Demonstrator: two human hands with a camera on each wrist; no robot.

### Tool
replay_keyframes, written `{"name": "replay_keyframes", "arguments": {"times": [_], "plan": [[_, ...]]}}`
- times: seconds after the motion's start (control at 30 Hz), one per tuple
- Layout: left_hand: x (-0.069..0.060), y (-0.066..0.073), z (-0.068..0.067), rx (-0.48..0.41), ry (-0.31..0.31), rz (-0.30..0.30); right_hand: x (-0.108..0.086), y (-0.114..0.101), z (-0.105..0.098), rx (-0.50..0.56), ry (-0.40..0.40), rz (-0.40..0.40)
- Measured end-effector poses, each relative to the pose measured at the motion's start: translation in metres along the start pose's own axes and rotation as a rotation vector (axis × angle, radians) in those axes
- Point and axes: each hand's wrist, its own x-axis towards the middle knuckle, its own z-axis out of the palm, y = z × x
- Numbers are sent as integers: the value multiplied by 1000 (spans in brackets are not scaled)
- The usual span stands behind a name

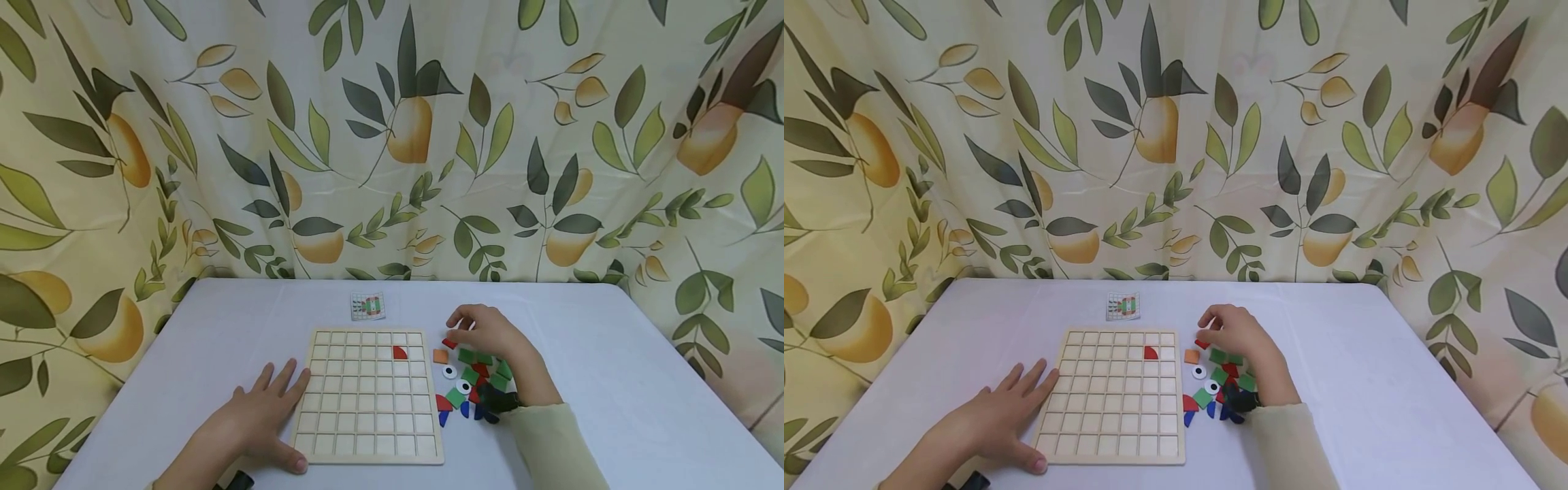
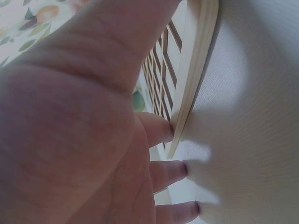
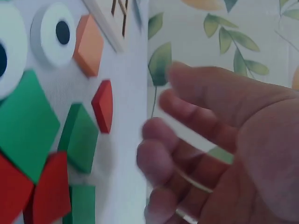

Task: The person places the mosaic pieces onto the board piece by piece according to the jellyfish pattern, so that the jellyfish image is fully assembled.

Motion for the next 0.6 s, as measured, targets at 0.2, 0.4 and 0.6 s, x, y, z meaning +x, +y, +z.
{"name": "replay_keyframes", "arguments": {"times": [0.2,0.4,0.6], "plan": [[1,0,2,-5,-8,-2,-9,5,-6,-82,-72,67],[1,1,2,-3,-3,1,-13,9,-7,-96,-92,144],[0,1,-1,-11,-5,-1,-10,7,-2,-99,-108,181]]}}
